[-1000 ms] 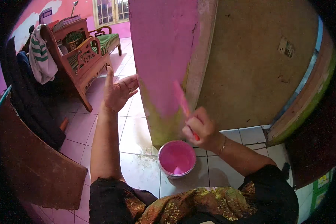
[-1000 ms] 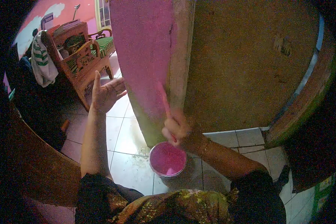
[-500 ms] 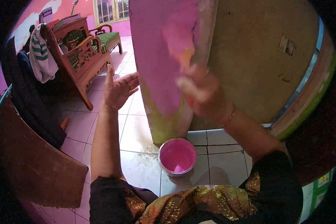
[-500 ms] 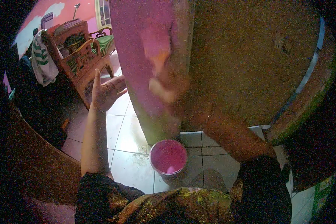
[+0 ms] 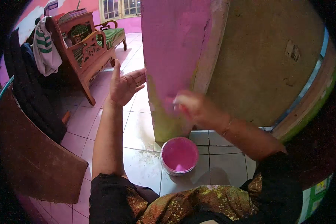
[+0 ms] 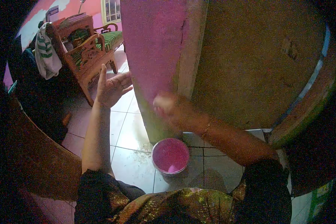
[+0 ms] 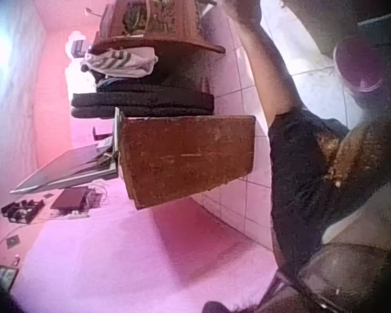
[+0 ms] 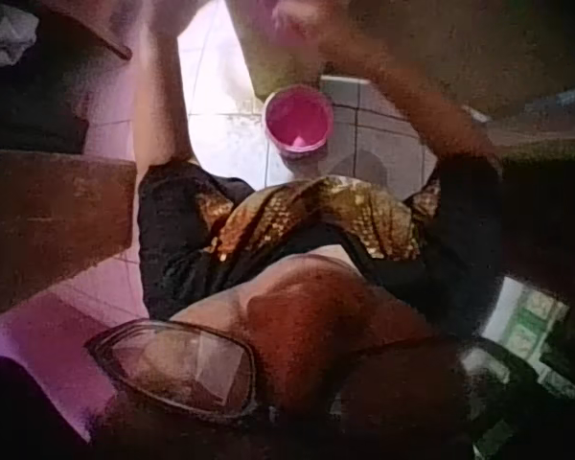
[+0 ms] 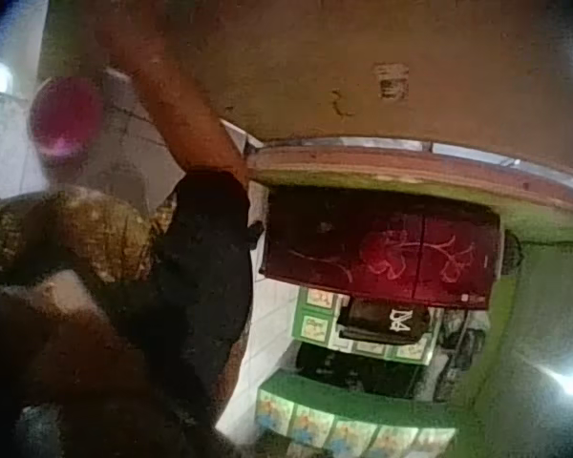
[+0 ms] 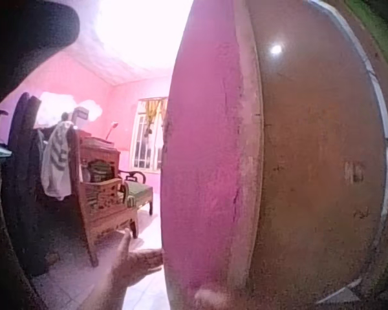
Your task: The person applies pink paint to a wall using a brush, dipping the brush into a bucket of paint periodically and spreading it across the wall surface.
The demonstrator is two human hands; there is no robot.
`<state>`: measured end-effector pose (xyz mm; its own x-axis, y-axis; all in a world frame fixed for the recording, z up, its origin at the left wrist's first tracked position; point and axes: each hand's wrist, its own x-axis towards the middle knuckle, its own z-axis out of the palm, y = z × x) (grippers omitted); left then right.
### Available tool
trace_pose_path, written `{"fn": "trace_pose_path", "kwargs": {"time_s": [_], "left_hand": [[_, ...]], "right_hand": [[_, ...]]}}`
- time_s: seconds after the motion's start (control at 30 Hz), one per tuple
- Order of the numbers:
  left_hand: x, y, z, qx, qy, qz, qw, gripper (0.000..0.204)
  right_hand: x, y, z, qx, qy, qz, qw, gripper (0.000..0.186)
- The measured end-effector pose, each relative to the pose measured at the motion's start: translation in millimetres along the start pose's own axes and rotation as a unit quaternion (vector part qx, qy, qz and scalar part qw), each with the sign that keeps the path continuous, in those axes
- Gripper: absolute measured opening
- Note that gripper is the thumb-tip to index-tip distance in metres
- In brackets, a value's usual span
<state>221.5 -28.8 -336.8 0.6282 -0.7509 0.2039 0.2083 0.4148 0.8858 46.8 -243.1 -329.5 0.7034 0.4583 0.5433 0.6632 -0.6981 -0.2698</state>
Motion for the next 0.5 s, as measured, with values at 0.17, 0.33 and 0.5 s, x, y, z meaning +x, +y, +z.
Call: {"fn": "trace_pose_path", "kwargs": {"time_s": [0.17, 0.33, 0.5], "left_hand": [[-5.1, 4.3, -7.4, 0.041, -0.033, 0.001, 0.999, 0.103], [4.1, -0.5, 1.2, 0.028, -0.037, 0.0, 0.999, 0.103], [-5.1, 3.6, -2.8, 0.031, -0.008, -0.004, 0.999, 0.103]], "right_hand": [[60.6, -47.3, -96.9, -0.204, 0.234, -0.245, 0.918, 0.017], [82.6, -76.3, -124.3, -0.345, 0.343, -0.302, 0.82, 0.002], [43.3, -31.7, -30.8, -0.391, 0.159, -0.232, 0.876, 0.02]]}}
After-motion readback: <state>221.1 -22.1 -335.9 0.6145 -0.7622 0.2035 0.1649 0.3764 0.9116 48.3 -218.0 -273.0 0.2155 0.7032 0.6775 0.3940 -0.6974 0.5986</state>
